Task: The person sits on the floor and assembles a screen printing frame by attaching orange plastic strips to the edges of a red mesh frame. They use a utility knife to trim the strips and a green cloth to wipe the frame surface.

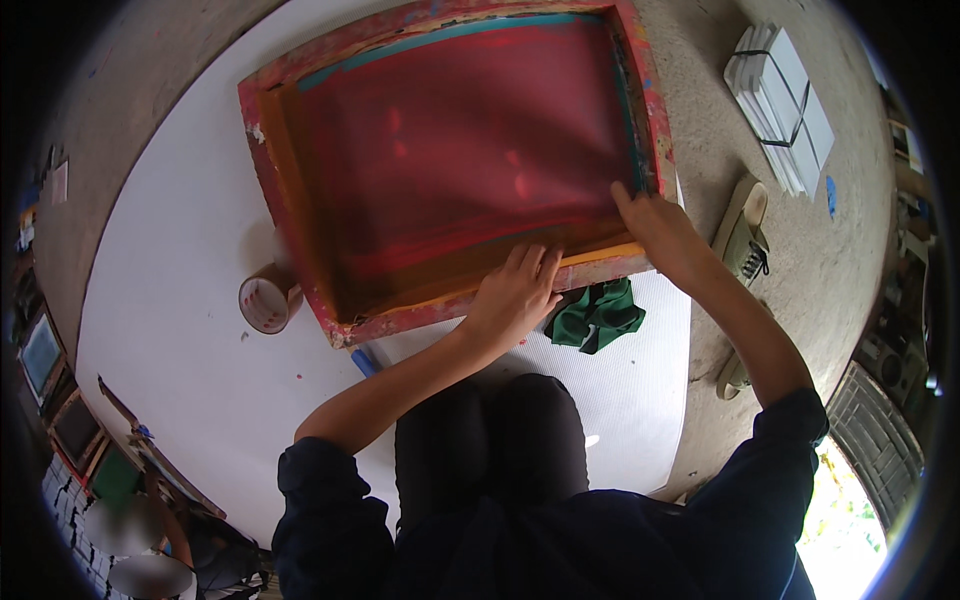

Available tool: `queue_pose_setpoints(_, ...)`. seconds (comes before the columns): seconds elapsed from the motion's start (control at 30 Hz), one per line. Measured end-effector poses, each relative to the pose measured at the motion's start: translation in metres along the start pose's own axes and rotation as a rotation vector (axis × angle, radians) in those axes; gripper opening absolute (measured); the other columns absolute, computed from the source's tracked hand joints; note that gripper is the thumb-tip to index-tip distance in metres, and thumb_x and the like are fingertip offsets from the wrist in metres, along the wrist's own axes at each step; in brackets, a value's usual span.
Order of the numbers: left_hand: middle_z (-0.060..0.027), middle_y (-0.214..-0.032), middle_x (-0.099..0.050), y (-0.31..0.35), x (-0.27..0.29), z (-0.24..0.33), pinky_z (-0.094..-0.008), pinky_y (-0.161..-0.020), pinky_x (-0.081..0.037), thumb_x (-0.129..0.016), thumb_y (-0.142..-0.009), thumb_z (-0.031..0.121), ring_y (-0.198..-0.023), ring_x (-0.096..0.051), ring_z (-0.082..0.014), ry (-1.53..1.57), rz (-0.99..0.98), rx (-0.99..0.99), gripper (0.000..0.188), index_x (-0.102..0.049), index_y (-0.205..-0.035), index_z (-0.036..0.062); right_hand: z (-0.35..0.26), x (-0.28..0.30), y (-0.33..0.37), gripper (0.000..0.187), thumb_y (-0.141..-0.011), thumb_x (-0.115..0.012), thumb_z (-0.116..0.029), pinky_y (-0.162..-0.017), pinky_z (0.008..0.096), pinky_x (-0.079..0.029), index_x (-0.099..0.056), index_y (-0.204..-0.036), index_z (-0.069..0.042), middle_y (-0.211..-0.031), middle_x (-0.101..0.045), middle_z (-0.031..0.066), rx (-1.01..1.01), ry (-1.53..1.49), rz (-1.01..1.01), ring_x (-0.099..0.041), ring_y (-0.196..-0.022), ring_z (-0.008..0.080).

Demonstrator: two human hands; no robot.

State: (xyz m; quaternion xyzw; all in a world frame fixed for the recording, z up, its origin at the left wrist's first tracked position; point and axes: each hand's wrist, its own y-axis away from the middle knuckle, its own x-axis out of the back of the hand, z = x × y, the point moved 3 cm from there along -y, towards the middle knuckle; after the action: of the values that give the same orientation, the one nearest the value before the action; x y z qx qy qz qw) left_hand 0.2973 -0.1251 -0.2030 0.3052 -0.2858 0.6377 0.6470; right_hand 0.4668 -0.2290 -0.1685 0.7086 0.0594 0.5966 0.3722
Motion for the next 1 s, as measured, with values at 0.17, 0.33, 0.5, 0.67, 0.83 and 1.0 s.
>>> queue_pose_setpoints(0.17,-0.0098,-0.101,-0.056,0.004,-0.006,0.0,-0.0333,-0.071,-0.054,-0.07,-0.074,0.02,-0.097,-0.056,-0.0247,0.001,0.036,-0.001,0.054,-0.048,-0.12,0.0029,-0.001,0.001,0.0,0.038,-0.076,-0.059,0.003,-0.067,0.0374,-0.054,-0.041,-0.109,-0.001,-0.079,-0.063,0.0167,-0.008,0.019,-0.02,-0.066,-0.079,0.0314)
queue_pose_setpoints(0.33,-0.0111,-0.101,-0.058,-0.011,-0.016,0.008,-0.0343,-0.075,-0.053,-0.071,-0.072,0.013,-0.094,-0.058,-0.0262,0.071,-0.067,0.023,0.069,-0.037,-0.132,0.0039,0.0,0.003,0.002,0.037,-0.076,-0.059,0.003,-0.066,0.0373,-0.054,-0.041,-0.109,-0.001,-0.08,-0.063,0.0169,-0.009,-0.013,-0.016,-0.066,-0.079,0.0315)
queue_pose_setpoints(0.5,-0.0159,-0.104,-0.057,-0.034,-0.021,0.016,-0.039,-0.078,-0.052,-0.07,-0.07,0.005,-0.098,-0.058,-0.0312,0.284,-0.08,0.045,0.086,-0.021,-0.14,0.0057,0.003,-0.004,-0.001,0.038,-0.076,-0.063,-0.002,-0.066,0.0363,-0.054,-0.041,-0.107,-0.003,-0.081,-0.063,0.0168,0.005,-0.054,0.017,-0.066,-0.079,0.0312)
queue_pose_setpoints(0.67,-0.0199,-0.103,-0.057,-0.046,-0.024,0.019,-0.0411,-0.078,-0.053,-0.07,-0.067,0.0,-0.098,-0.058,-0.0341,0.344,-0.119,0.043,0.092,-0.016,-0.141,0.0071,0.003,-0.004,-0.001,0.042,-0.074,-0.067,-0.006,-0.066,0.0344,-0.055,-0.041,-0.107,-0.003,-0.082,-0.064,0.0155,-0.003,-0.032,-0.011,-0.067,-0.08,0.0292)
queue_pose_setpoints(0.83,-0.02,-0.104,-0.057,-0.046,-0.027,0.018,-0.0402,-0.079,-0.053,-0.071,-0.067,0.0,-0.098,-0.059,-0.034,0.341,-0.117,0.044,0.094,-0.014,-0.141,0.0074,0.001,-0.005,-0.002,0.045,-0.073,-0.068,-0.006,-0.066,0.0334,-0.055,-0.041,-0.11,-0.003,-0.083,-0.064,0.0145,-0.022,0.028,-0.031,-0.066,-0.081,0.0282)
queue_pose_setpoints(1.0,-0.018,-0.106,-0.059,-0.045,-0.032,0.013,-0.0389,-0.081,-0.052,-0.073,-0.067,0.003,-0.1,-0.059,-0.0322,0.387,-0.148,0.088,0.096,-0.012,-0.141,0.0077,0.001,-0.007,0.002,0.049,-0.073,-0.068,-0.004,-0.065,0.0329,-0.055,-0.04,-0.113,-0.005,-0.085,-0.063,0.015,0.004,0.025,0.041,-0.066,-0.081,0.0284)
